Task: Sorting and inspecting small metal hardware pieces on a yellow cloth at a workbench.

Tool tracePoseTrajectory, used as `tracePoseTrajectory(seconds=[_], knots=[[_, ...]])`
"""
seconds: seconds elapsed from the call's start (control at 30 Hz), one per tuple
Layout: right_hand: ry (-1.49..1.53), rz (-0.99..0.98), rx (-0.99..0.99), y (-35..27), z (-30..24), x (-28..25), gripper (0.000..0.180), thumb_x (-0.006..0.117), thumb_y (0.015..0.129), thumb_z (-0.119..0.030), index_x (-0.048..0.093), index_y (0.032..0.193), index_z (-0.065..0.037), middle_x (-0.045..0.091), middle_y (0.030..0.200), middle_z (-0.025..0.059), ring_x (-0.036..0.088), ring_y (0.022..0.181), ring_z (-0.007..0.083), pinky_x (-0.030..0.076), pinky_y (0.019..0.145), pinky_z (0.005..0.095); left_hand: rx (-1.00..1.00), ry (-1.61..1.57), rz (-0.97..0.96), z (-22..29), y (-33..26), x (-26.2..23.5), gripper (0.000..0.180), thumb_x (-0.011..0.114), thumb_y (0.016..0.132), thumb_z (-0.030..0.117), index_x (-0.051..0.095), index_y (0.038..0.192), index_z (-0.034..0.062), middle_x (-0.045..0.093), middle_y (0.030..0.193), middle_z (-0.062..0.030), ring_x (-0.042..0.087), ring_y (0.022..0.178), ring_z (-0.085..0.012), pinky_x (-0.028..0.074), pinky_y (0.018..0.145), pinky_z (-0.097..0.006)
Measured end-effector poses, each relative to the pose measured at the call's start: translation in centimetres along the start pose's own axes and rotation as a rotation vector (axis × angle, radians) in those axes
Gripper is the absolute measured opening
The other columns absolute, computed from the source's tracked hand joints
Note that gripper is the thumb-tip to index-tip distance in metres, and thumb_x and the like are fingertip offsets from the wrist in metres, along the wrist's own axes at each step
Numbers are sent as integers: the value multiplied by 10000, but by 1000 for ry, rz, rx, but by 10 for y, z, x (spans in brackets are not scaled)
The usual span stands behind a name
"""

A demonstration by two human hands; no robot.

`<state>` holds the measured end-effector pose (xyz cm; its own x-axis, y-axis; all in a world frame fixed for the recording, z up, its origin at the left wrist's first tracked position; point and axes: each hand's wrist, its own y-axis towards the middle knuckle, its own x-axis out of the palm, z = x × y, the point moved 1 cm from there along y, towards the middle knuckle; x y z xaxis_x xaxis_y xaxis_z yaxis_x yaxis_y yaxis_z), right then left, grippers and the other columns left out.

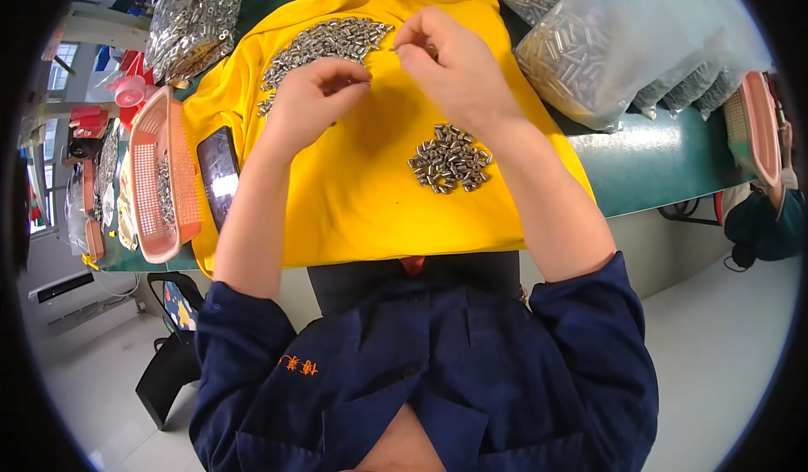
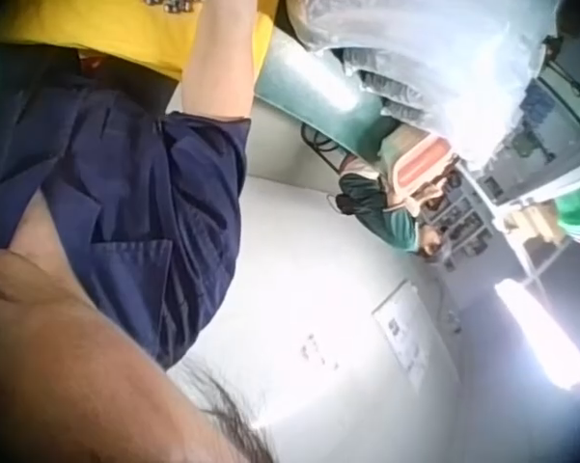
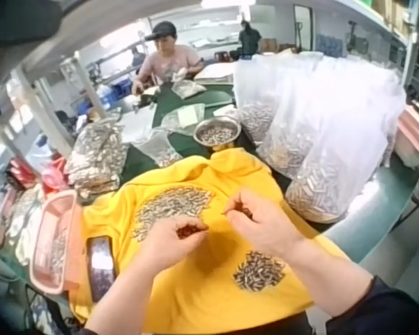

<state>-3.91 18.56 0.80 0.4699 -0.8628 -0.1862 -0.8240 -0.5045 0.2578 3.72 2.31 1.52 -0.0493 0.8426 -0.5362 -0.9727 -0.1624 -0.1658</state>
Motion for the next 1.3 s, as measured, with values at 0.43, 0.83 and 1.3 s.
tracePoseTrajectory(seconds=[0.43, 0.83, 1.3], knots=[[3, -247, 21, -6, -14, 7, 74, 471, 748, -71, 482, 784, -6, 541, 667, 36, 504, 615, 74, 389, 538, 206, 78, -1096, -116, -24, 0, 24, 142, 548, 789, 7, 563, 929, -13, 598, 853, -87, 596, 757, -161, 492, 699, -248], [-328, -181, -156, -13, -14, 16, 56, 475, 726, -73, 451, 764, -38, 531, 622, 144, 524, 584, 319, 401, 517, 374, 121, -798, -32, -19, -2, 21, 112, 581, 761, 9, 593, 868, -21, 616, 812, -67, 592, 739, -122, 477, 689, -222], [-277, -157, -76, -12, -3, 19, 79, 492, 739, -97, 473, 762, -25, 532, 634, 124, 525, 573, 253, 406, 523, 324, 191, -272, 114, -13, -3, 19, 156, 619, 723, 88, 621, 861, 16, 629, 737, -43, 572, 646, -79, 457, 597, -208]])
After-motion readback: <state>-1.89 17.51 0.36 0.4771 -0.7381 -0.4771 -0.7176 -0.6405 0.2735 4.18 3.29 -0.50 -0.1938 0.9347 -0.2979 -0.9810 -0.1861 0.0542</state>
